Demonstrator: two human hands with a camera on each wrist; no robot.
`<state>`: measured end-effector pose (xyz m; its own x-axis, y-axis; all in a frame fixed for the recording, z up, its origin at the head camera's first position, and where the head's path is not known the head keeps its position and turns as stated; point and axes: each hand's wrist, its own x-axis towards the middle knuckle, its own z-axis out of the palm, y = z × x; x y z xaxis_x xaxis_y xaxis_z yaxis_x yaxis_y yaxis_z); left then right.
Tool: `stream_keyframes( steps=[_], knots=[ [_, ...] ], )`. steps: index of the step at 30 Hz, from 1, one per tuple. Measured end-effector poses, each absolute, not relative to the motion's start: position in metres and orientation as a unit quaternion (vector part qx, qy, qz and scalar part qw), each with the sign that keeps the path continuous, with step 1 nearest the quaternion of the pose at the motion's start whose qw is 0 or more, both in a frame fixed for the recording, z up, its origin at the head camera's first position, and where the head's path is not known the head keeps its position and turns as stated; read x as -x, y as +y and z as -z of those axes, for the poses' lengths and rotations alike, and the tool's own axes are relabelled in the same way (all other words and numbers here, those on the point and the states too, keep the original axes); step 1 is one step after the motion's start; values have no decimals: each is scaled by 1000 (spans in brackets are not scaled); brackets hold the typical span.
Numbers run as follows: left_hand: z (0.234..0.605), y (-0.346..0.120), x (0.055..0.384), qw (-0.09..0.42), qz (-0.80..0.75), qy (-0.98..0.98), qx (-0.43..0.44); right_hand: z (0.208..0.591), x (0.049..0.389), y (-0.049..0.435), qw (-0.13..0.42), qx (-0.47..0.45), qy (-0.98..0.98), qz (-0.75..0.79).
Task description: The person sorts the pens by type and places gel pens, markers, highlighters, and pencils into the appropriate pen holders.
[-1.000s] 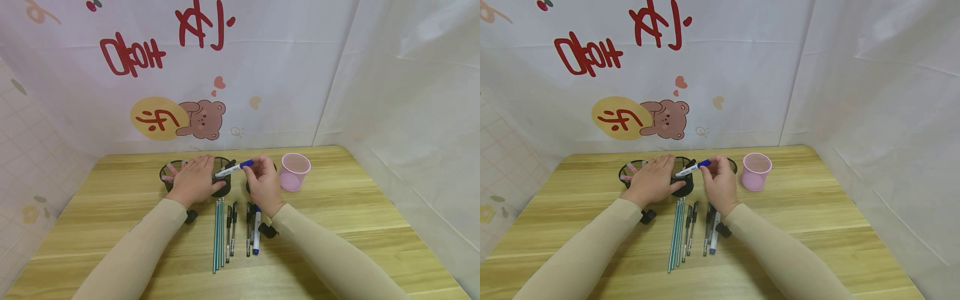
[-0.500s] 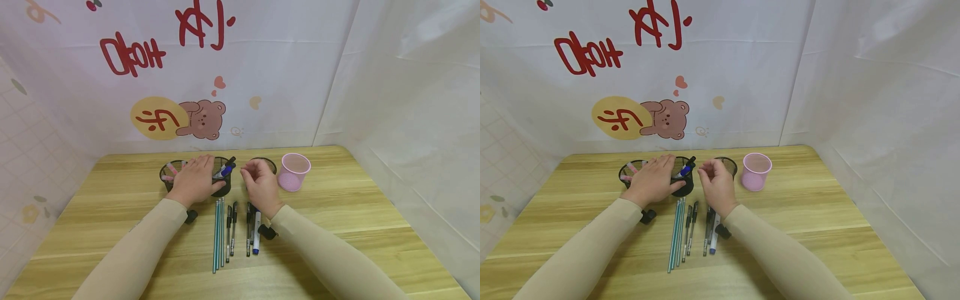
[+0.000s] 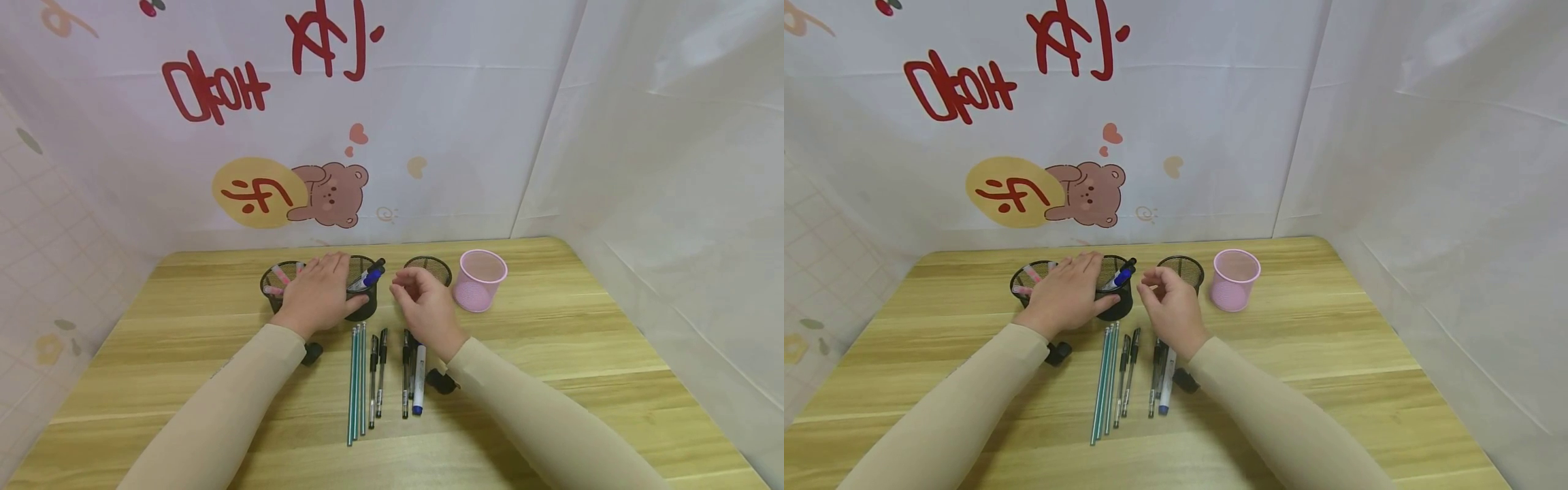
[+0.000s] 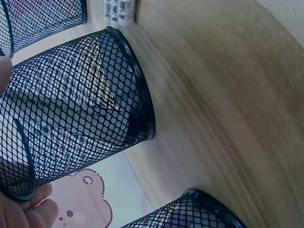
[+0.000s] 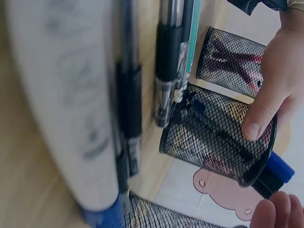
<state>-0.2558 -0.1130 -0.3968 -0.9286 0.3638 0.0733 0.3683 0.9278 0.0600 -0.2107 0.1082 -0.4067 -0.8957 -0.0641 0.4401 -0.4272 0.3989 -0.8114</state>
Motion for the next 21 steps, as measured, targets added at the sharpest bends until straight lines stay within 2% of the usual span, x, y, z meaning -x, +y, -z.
stream_keyframes(
  steps=[14,21],
  knots=[
    [396,-114,255,25,43,-982,184,404,204,133,15,-189,-897,-398],
    [397,-114,256,31,38,-981,190,405,200,143,-16,-201,-930,-309]
  ],
)
